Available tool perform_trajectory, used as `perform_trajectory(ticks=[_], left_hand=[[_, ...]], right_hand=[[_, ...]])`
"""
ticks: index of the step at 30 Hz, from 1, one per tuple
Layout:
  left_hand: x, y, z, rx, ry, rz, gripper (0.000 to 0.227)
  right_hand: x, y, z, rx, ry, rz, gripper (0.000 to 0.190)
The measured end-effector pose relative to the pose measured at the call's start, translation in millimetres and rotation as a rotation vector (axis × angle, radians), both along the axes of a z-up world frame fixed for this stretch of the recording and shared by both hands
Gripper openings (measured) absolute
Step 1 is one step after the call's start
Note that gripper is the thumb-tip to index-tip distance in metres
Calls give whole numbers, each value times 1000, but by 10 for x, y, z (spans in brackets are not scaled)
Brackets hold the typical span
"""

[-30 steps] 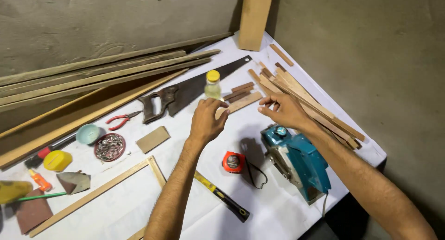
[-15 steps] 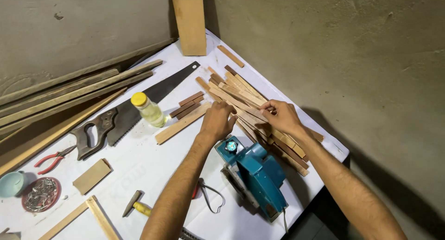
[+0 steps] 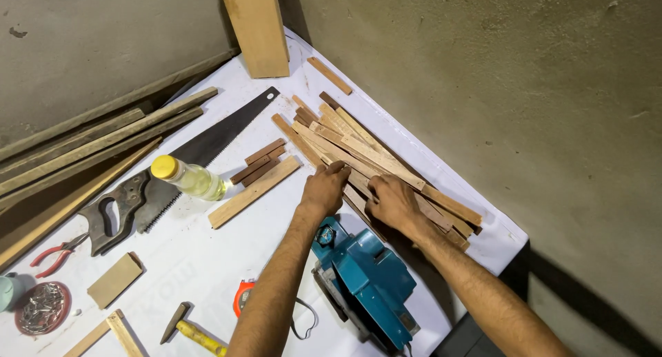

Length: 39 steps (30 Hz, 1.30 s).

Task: The person picks nails from a round tin and hammers them into thin wooden strips to join a rectangular frame on a covered table. They measure a strip with a tape measure, position a cross piece, hammer nails at the joints, and sand a piece with a sanding block.

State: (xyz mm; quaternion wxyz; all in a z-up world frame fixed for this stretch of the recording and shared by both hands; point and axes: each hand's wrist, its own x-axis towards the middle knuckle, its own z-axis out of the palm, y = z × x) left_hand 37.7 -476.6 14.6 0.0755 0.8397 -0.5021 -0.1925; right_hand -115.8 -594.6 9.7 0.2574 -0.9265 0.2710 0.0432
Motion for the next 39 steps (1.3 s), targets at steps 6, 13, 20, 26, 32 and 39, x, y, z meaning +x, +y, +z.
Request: perform_trajectory(ticks=[6, 13, 20, 26, 32, 39], left_hand=[[35, -20, -67, -9, -40, -7, 69], [121, 133, 5, -286, 135, 147, 58], [84, 61, 318, -552, 412, 276, 51], [-147, -127, 699, -691, 998, 457, 40], [-148, -90, 1089, -907, 1311, 315, 28], [-161, 1, 1135, -868, 1426, 238, 29]], right_hand=[[49, -246, -434, 27, -156, 53, 42], [47, -325, -397, 194, -127, -22, 48], [-86, -273, 354, 322, -331, -213, 41], [-212, -67, 698, 190, -715, -101, 31], [-286, 125, 1278, 221, -879, -75, 29], [-229, 80, 1329, 582, -783, -177, 32]])
